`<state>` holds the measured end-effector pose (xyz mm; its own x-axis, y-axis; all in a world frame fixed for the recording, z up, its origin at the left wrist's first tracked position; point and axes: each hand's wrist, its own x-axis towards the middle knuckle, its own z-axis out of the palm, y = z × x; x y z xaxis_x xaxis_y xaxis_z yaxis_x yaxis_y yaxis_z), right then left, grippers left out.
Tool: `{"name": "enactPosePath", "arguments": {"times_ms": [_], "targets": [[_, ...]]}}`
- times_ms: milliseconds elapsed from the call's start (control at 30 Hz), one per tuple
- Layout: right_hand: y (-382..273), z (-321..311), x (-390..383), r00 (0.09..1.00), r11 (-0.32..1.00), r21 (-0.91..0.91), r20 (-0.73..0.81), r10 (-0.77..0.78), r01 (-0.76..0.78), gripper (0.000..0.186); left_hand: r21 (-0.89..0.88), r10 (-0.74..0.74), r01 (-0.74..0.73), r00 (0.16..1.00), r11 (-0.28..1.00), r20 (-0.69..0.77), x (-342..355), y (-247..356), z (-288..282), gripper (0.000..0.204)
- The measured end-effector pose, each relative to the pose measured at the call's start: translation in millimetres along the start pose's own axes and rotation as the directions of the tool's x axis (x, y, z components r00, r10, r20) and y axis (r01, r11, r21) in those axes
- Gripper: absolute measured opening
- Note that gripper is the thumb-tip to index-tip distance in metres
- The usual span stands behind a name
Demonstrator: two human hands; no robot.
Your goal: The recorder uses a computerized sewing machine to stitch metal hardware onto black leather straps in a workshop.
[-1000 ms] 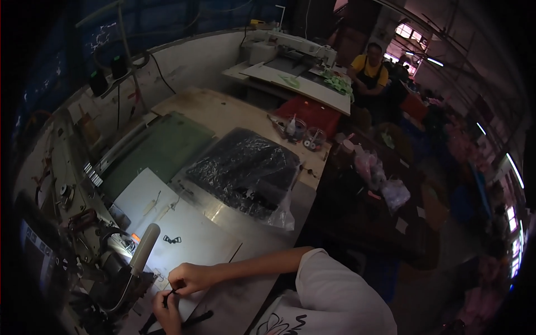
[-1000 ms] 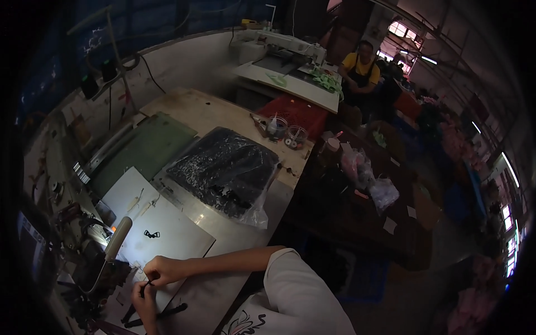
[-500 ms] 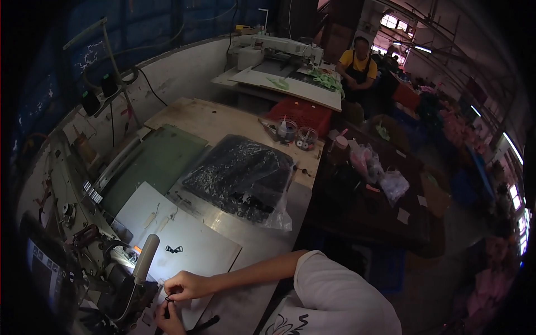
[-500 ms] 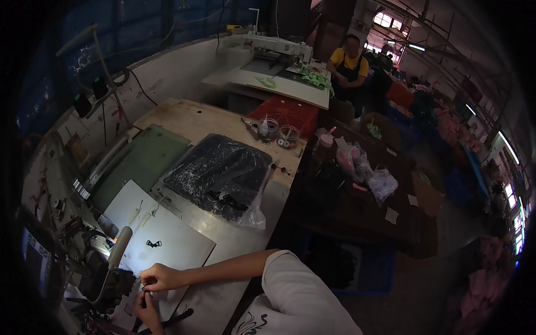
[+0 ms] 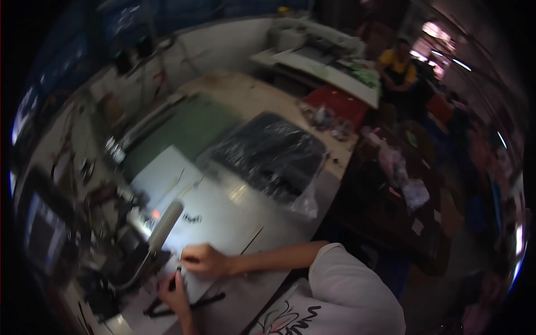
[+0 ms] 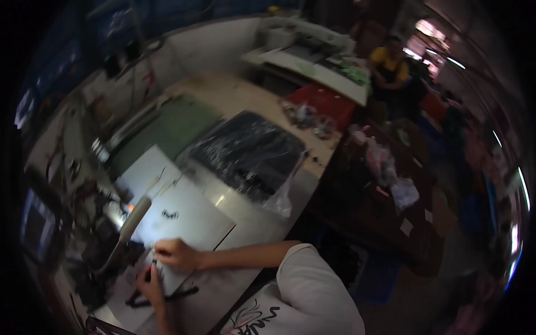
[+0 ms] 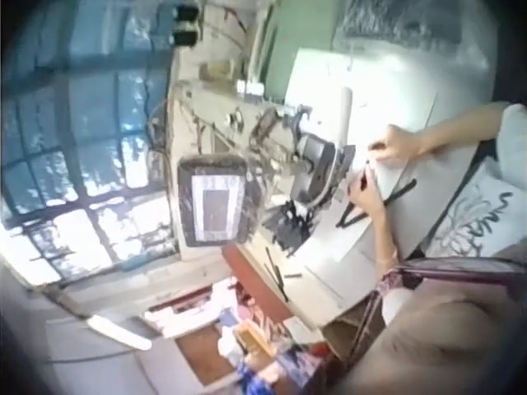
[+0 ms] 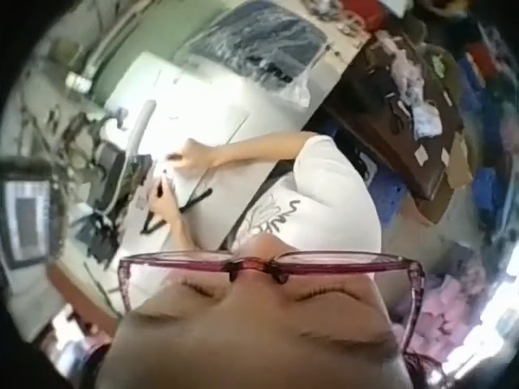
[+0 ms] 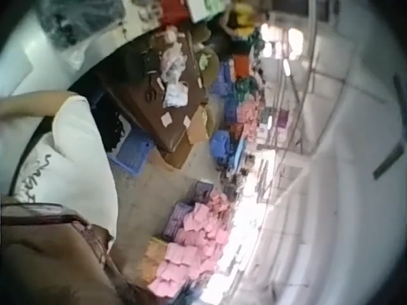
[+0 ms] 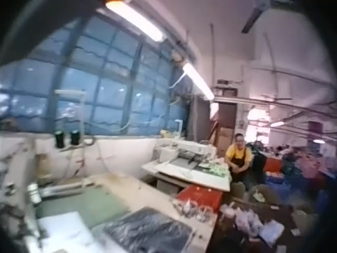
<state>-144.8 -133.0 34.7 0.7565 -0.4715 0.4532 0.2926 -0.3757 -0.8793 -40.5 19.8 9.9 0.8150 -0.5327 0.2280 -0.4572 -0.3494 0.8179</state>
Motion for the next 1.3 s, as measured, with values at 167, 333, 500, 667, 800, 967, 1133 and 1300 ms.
{"name": "enactPosePath", "arguments": {"times_ms": [167,333,500,667,800,967,1133,1300], "targets": [[-4.7,-27.7,3.4,0.976,0.976,0.032,-0.017,0.217,-0.216,0.008,-0.086,0.173,-0.164,0.98,0.983,0.1,15.4,41.0,10.8,0.013],[-3.5,-14.2,-1.1,0.996,0.989,-0.124,0.024,0.082,-0.078,0.007,-0.189,0.049,-0.029,0.993,0.982,0.103,6.0,43.7,0.4,0.012],[-6.7,-3.0,-4.6,0.997,0.971,-0.237,0.071,-0.012,0.028,0.009,-0.154,0.007,0.001,0.999,0.988,0.051,1.1,37.5,-3.0,0.008],[-3.6,-1.7,-6.8,0.98,0.922,-0.34,0.134,-0.146,0.184,0.011,-0.102,0.079,-0.069,0.992,0.992,0.098,1.9,42.7,-1.5,0.008],[-2.7,-2.7,-4.2,0.962,0.891,-0.371,0.176,-0.209,0.262,0.013,-0.088,0.121,-0.114,0.989,0.99,0.082,1.9,39.1,0.8,0.008],[0.2,-4.4,-3.3,0.945,0.879,-0.364,0.223,-0.238,0.308,0.015,-0.064,0.139,-0.133,0.984,0.989,0.108,3.9,36.7,1.4,0.007],[-2.1,-3.3,-6.0,0.942,0.878,-0.363,0.233,-0.24,0.313,0.015,-0.01,0.119,-0.118,0.99,0.993,0.073,4.2,34.0,1.3,0.007],[-0.9,0.0,-9.3,0.968,0.905,-0.354,0.173,-0.182,0.234,0.015,-0.005,0.153,-0.153,0.986,0.988,0.062,4.5,32.3,-0.1,0.008]]}}
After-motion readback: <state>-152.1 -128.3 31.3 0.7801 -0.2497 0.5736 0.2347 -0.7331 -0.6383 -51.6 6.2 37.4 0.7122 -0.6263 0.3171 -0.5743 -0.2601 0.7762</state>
